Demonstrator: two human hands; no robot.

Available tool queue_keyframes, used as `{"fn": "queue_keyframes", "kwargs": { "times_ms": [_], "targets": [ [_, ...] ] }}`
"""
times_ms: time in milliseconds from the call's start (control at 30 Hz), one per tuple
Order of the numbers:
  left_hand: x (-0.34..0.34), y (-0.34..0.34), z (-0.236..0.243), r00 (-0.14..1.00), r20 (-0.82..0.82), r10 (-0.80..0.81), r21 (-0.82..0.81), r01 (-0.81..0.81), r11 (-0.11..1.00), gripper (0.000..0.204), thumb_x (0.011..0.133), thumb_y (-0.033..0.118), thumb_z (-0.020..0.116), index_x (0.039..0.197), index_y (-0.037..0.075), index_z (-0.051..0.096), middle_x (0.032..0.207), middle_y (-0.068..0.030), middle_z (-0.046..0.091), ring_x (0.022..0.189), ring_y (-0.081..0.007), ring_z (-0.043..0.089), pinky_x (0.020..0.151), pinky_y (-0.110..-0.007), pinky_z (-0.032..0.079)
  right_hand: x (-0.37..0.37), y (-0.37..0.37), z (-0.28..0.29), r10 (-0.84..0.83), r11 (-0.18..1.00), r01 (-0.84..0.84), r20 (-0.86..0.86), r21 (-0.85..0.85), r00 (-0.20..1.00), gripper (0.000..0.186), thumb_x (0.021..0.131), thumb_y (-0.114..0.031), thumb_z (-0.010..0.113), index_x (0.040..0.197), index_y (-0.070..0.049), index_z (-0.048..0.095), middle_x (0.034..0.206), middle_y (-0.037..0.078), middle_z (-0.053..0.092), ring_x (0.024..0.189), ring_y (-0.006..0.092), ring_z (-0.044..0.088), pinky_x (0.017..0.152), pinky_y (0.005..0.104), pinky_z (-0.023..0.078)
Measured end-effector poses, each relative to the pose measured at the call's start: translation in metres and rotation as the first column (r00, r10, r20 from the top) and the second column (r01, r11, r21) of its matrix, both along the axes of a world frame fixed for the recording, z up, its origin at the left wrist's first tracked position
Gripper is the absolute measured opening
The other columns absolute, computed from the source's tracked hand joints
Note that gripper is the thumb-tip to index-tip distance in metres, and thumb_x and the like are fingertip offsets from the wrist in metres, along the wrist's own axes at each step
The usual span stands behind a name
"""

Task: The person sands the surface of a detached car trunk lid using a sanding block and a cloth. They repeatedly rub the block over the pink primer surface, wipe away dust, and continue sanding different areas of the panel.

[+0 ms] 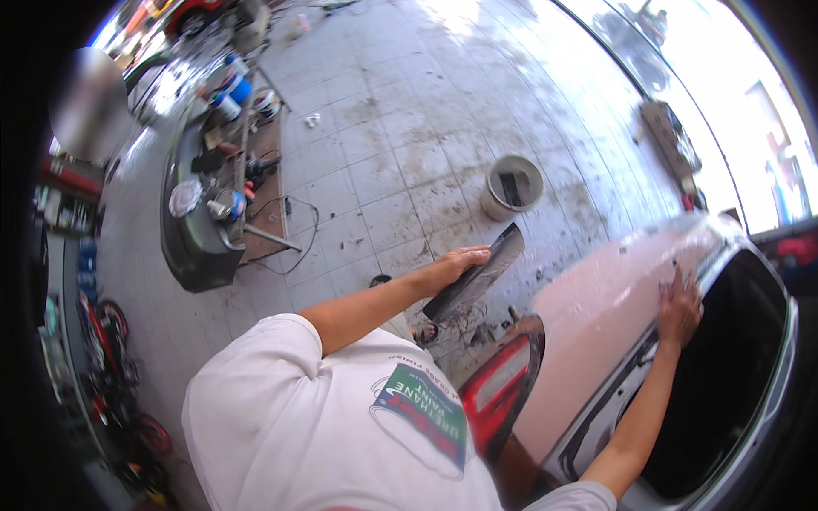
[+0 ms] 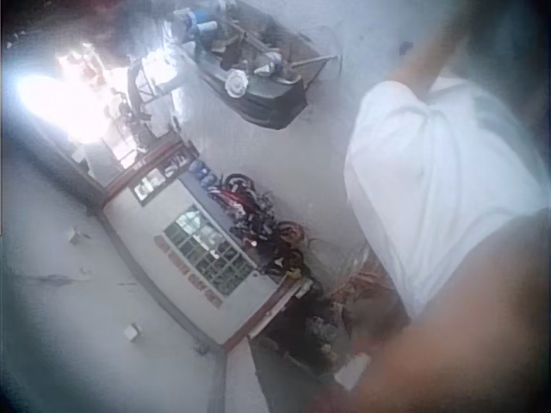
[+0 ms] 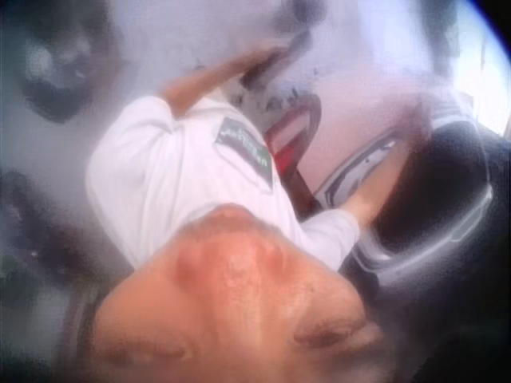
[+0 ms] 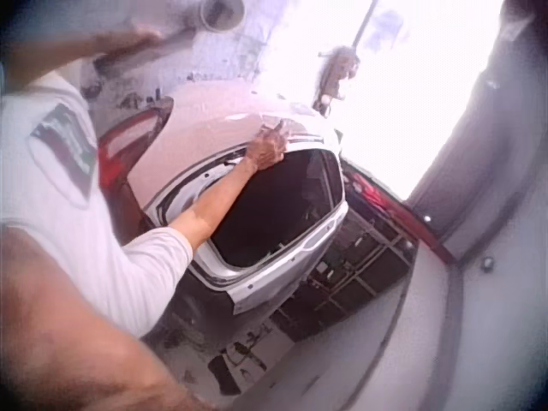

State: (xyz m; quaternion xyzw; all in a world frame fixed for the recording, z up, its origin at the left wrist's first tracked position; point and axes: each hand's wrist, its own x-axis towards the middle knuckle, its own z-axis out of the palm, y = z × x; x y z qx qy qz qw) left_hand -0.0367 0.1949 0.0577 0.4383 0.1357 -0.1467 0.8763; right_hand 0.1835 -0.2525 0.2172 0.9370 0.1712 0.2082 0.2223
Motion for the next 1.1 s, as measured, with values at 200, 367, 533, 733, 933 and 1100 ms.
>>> {"fn": "queue_keyframes", "kwargs": {
  "times_ms": [200, 367, 533, 733, 933, 1100],
  "targets": [
    [-0.045, 0.127, -0.013, 0.984, 0.061, 0.166, -0.099, -0.159, 0.982, 0.047, 0.112, 0.035, 0.052, 0.143, 0.000, 0.058, 0.108, -0.0166, 0.073, 0.081, -0.0246, 0.076, 0.073, -0.037, 0.065, -0.011, 0.032, -0.011, -0.162, 0.969, 0.190, -0.171, 0.156, 0.972, 0.020, 0.093, -0.015, 0.073, 0.109, -0.024, 0.080, 0.119, 0.004, 0.071, 0.117, 0.0342, 0.065, 0.094, 0.0535, 0.056],
    [-0.081, 0.214, -0.001, 0.946, -0.078, 0.315, -0.440, -0.316, 0.840, 0.049, 0.115, 0.034, 0.041, 0.137, -0.006, 0.059, 0.113, -0.0239, 0.074, 0.093, -0.0373, 0.077, 0.079, -0.046, 0.067, -0.013, 0.120, -0.068, 0.321, 0.060, 0.418, -0.414, 0.906, 0.851, 0.020, 0.096, -0.002, 0.071, 0.115, 0.003, 0.070, 0.103, 0.017, 0.078, 0.079, 0.0216, 0.077, 0.066, 0.0262, 0.060],
    [-0.099, 0.278, 0.015, 0.834, 0.053, 0.549, -0.326, -0.505, 0.799, 0.061, 0.113, 0.048, 0.036, 0.130, -0.003, 0.064, 0.104, -0.0256, 0.075, 0.090, -0.0382, 0.077, 0.084, -0.050, 0.066, -0.102, 0.323, -0.104, 0.610, -0.177, 0.693, -0.475, 0.699, 0.634, 0.026, 0.104, -0.027, 0.075, 0.114, -0.004, 0.067, 0.087, 0.012, 0.078, 0.062, 0.0184, 0.072, 0.049, 0.0276, 0.055],
    [-0.111, 0.340, -0.018, 0.872, 0.118, 0.476, -0.161, -0.456, 0.875, 0.054, 0.114, 0.036, 0.038, 0.140, -0.004, 0.062, 0.109, -0.0202, 0.075, 0.093, -0.0327, 0.076, 0.077, -0.042, 0.065, -0.199, 0.520, -0.133, 0.823, 0.012, 0.853, -0.489, 0.522, 0.288, 0.051, 0.105, -0.048, 0.071, 0.122, 0.000, 0.071, 0.087, 0.015, 0.079, 0.063, 0.0176, 0.073, 0.048, 0.0292, 0.054],
    [-0.132, 0.310, 0.011, 0.945, 0.209, 0.253, 0.791, -0.315, 0.524, 0.042, 0.104, 0.018, 0.060, 0.143, 0.004, 0.070, 0.146, -0.0194, 0.064, 0.125, -0.0291, 0.067, 0.104, -0.039, 0.054, -0.252, 0.606, -0.106, 0.799, 0.258, 0.830, -0.592, 0.495, 0.104, 0.058, 0.101, -0.048, 0.077, 0.114, 0.008, 0.071, 0.084, 0.014, 0.077, 0.067, 0.0181, 0.074, 0.060, 0.0333, 0.064],
    [-0.161, 0.309, 0.029, 0.965, 0.255, 0.064, 0.866, -0.258, 0.429, 0.061, 0.102, 0.032, 0.073, 0.157, 0.010, 0.058, 0.153, -0.0300, 0.057, 0.145, -0.0346, 0.054, 0.120, -0.043, 0.041, -0.252, 0.588, -0.119, 0.914, 0.172, 0.893, -0.406, 0.416, 0.013, 0.046, 0.101, -0.035, 0.078, 0.118, 0.007, 0.068, 0.093, 0.015, 0.076, 0.077, 0.0222, 0.078, 0.069, 0.0404, 0.069]
  ]
}}
